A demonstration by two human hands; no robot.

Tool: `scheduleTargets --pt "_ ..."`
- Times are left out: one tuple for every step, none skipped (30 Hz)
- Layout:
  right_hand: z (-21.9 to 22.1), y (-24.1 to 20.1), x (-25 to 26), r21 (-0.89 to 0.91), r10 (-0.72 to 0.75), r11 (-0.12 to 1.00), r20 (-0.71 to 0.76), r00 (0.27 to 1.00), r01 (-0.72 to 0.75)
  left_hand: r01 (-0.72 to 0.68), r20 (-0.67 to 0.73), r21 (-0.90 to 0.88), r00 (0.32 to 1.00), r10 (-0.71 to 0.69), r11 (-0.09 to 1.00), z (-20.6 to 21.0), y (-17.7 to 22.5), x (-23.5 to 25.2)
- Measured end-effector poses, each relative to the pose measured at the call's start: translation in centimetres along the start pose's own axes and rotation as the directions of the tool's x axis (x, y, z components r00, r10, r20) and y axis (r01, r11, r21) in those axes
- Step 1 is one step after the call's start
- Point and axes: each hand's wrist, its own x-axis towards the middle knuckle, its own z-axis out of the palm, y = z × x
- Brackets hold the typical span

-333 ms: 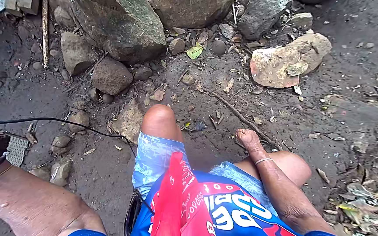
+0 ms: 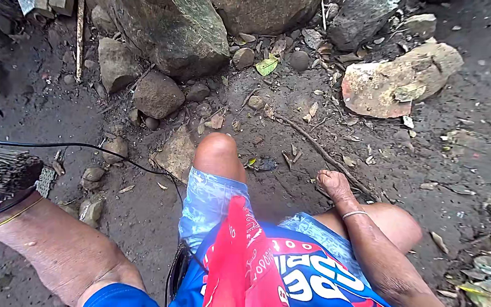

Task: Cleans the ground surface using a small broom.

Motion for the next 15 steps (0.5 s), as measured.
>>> scheduleTargets --pt "0.0 -0.1 0.0 -0.004 -0.003 1.000 0.000 1.000 0.003 0.012 0.172 -0.014 0.985 -0.010 1.000 -0.2 0.4 1.1" --pt "-0.1 -0.2 -0.1 -0.005 -0.006 1.000 0.000 1.000 0.006 0.021 0.281 -0.058 0.960 -0.004 0.998 -0.3 0.6 1.8" --pt "-0.1 -0.3 -0.1 -0.007 -0.009 1.000 0.000 1.000 0.009 0.031 0.327 -0.115 0.945 0.009 0.993 -0.2 0.6 2.1" --pt "-0.1 -0.4 -0.2 -0.008 -0.011 1.000 -0.003 1.000 0.011 0.046 0.334 -0.178 0.942 0.016 0.983 -0.2 0.5 2.1" --pt "-0.2 -0.5 -0.2 -0.008 -0.008 1.000 -0.003 1.000 0.008 0.048 0.321 -0.195 0.947 0.017 0.980 -0.1 0.5 2.1" --pt "-0.2 -0.5 -0.3 -0.007 -0.002 1.000 -0.001 1.000 0.002 0.038 0.302 -0.169 0.953 0.015 0.985 0.0 0.5 2.1" --pt "-0.2 -0.6 -0.3 -0.006 0.004 1.000 0.000 1.000 -0.004 0.027 0.285 -0.115 0.958 0.007 0.993 0.0 0.6 2.0" --pt "-0.2 -0.6 -0.2 -0.008 0.006 1.000 -0.001 1.000 -0.006 0.031 0.280 -0.065 0.960 -0.011 0.997 -0.2 0.7 1.9" --pt "-0.2 -0.5 -0.2 -0.009 0.006 1.000 0.003 1.000 -0.006 0.038 0.232 -0.021 0.972 -0.032 0.999 -0.1 0.7 1.8" --pt "-0.2 -0.5 -0.1 -0.009 0.007 1.000 0.007 1.000 -0.007 0.052 0.167 0.005 0.985 -0.052 0.999 -0.1 0.7 1.7" --pt "-0.2 -0.4 -0.1 -0.008 0.006 1.000 0.003 1.000 -0.006 0.069 0.103 -0.003 0.992 -0.069 0.998 0.0 0.7 1.5" --pt "-0.1 -0.3 -0.1 -0.007 0.008 1.000 0.003 1.000 -0.008 0.088 0.051 -0.015 0.995 -0.088 0.996 0.0 0.7 1.5" --pt "-0.2 -0.3 -0.1 -0.007 0.012 1.000 0.006 1.000 -0.012 0.104 0.015 -0.017 0.995 -0.104 0.994 0.0 0.7 1.4" --pt "-0.2 -0.3 -0.1 -0.006 0.014 1.000 0.007 1.000 -0.014 0.109 -0.018 -0.016 0.994 -0.109 0.994 0.1 0.6 1.5" --pt "-0.2 -0.4 -0.1 -0.007 0.016 1.000 0.011 1.000 -0.015 0.117 -0.035 -0.005 0.993 -0.117 0.993 0.1 0.7 1.5"
